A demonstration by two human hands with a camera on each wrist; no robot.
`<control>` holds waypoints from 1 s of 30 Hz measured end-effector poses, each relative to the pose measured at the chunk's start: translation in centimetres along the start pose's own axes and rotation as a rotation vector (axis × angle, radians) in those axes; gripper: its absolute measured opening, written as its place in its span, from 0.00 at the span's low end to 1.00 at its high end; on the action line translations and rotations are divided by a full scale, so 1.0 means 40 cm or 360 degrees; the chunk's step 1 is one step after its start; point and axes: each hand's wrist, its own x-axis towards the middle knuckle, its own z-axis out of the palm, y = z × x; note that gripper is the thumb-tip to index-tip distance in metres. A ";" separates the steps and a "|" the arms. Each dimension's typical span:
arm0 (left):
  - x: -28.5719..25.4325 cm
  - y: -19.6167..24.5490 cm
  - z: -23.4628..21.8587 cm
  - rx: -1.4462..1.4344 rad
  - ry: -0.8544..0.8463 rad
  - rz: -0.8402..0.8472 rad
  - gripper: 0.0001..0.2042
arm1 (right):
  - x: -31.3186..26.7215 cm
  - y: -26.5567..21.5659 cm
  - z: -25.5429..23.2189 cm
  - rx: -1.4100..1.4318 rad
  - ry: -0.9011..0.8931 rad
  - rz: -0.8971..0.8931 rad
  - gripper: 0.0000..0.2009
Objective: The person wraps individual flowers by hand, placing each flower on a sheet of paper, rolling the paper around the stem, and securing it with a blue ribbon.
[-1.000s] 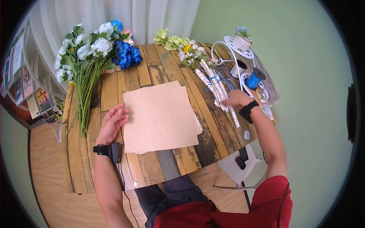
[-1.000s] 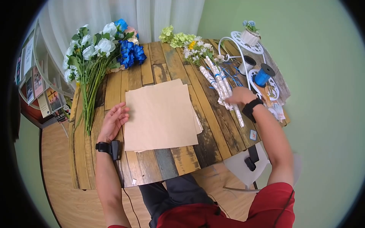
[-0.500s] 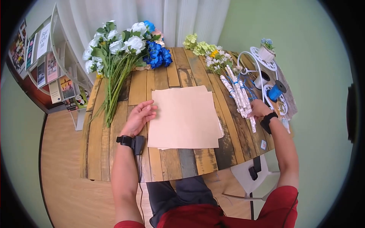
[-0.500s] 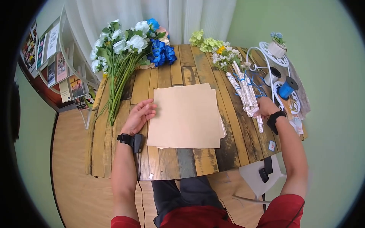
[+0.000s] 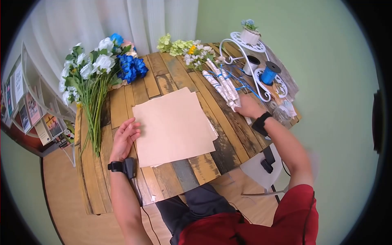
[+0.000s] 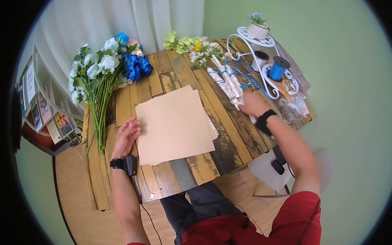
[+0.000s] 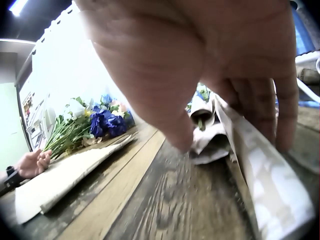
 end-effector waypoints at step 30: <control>-0.028 0.039 -0.062 -0.0030 -0.0025 -0.0155 0.28 | 0.110 -0.356 0.141 0.0518 0.0214 -0.0346 0.14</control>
